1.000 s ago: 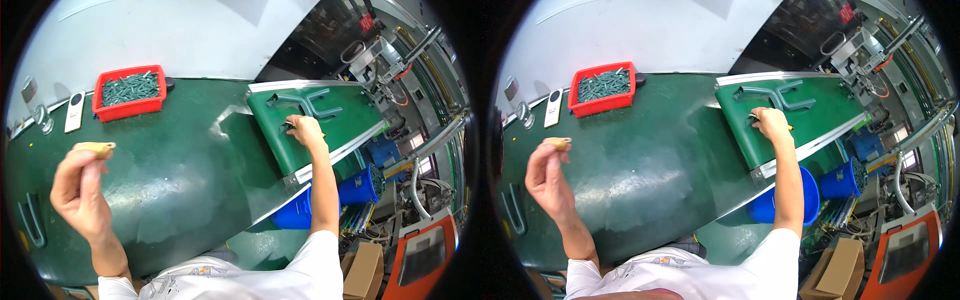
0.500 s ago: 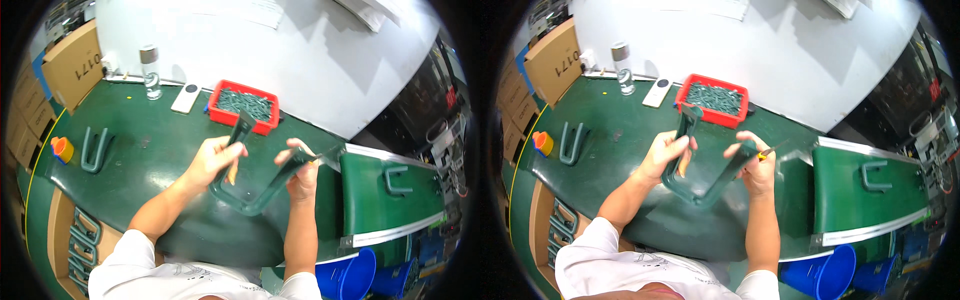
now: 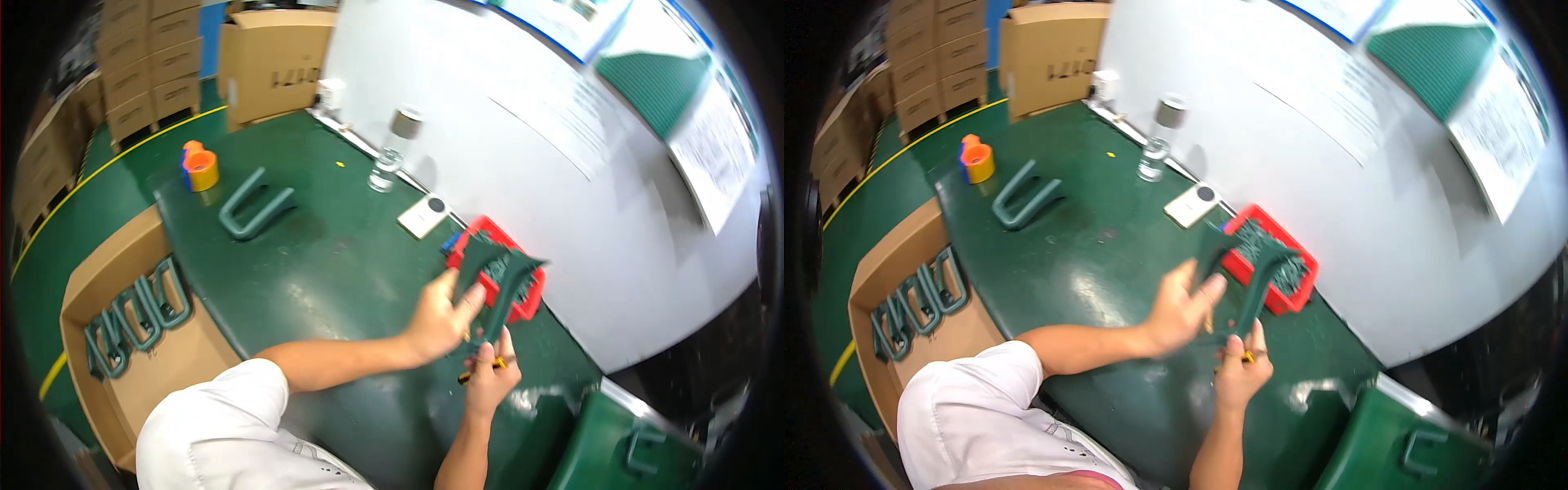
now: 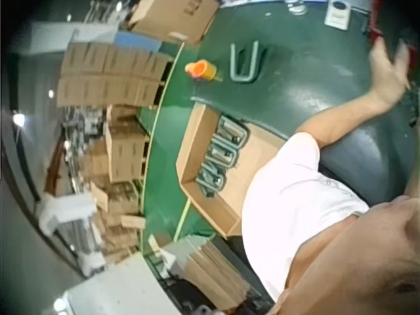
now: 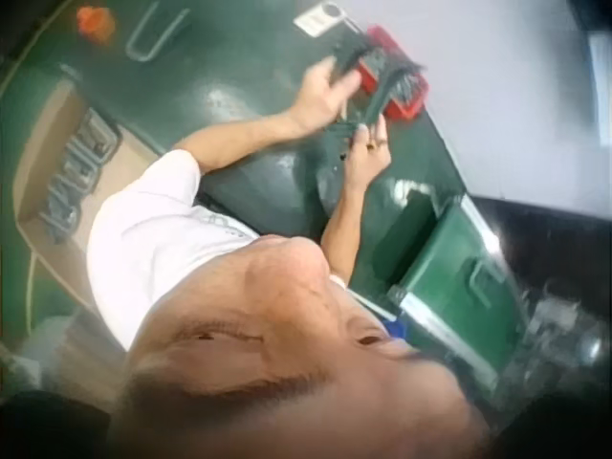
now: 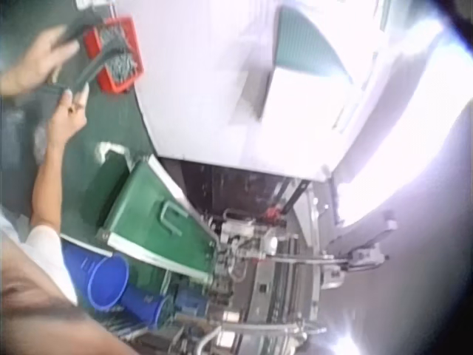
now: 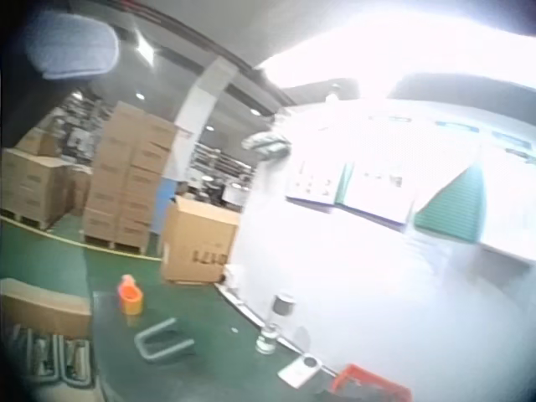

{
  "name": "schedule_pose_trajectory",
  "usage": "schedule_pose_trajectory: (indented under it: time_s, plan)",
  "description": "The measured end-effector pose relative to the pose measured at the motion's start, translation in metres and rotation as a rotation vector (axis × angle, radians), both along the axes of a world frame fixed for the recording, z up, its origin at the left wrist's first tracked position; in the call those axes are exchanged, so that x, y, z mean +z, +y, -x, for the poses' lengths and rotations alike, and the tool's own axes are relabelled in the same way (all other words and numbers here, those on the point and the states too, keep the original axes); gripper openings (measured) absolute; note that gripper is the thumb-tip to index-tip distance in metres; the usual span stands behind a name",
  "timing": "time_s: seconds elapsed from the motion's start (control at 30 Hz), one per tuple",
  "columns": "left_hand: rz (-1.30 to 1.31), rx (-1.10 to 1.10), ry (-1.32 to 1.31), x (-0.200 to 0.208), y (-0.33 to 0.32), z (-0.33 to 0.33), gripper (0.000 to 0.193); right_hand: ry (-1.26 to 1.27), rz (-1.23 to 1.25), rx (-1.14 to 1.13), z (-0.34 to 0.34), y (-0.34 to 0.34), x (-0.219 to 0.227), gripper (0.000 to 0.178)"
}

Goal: Deburring and cleaning plastic molded components using a tool and then placing them in a collection box.

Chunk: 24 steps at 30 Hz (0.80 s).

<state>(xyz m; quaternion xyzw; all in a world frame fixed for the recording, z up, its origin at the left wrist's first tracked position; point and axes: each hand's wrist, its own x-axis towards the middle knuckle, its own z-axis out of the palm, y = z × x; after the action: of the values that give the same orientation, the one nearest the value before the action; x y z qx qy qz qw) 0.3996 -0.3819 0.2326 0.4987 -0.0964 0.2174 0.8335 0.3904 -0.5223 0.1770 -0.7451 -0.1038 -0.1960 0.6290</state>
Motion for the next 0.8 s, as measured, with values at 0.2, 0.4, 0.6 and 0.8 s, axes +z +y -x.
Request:
schedule_pose_trajectory:
  time_s: [0.2, 0.4, 0.6, 0.8]
  plan:
    - [-0.338, 0.128, -0.105, -0.014, -0.001, 0.013, 0.030, 0.152, -0.332, -0.017, -0.018, 0.014, -0.019, 0.016]
    - [-0.636, 0.231, -0.371, -0.031, -0.004, 0.010, 0.030, 0.282, -0.335, 0.033, -0.024, -0.006, -0.025, 0.004]
    - [-0.749, 0.344, -0.525, -0.039, -0.010, 0.002, 0.040, 0.509, -0.762, 0.236, -0.004, -0.005, -0.010, 0.015]
    - [-0.480, 0.442, -0.304, -0.031, 0.019, -0.022, 0.021, 0.056, -0.151, 0.100, 0.024, 0.024, -0.010, 0.011]
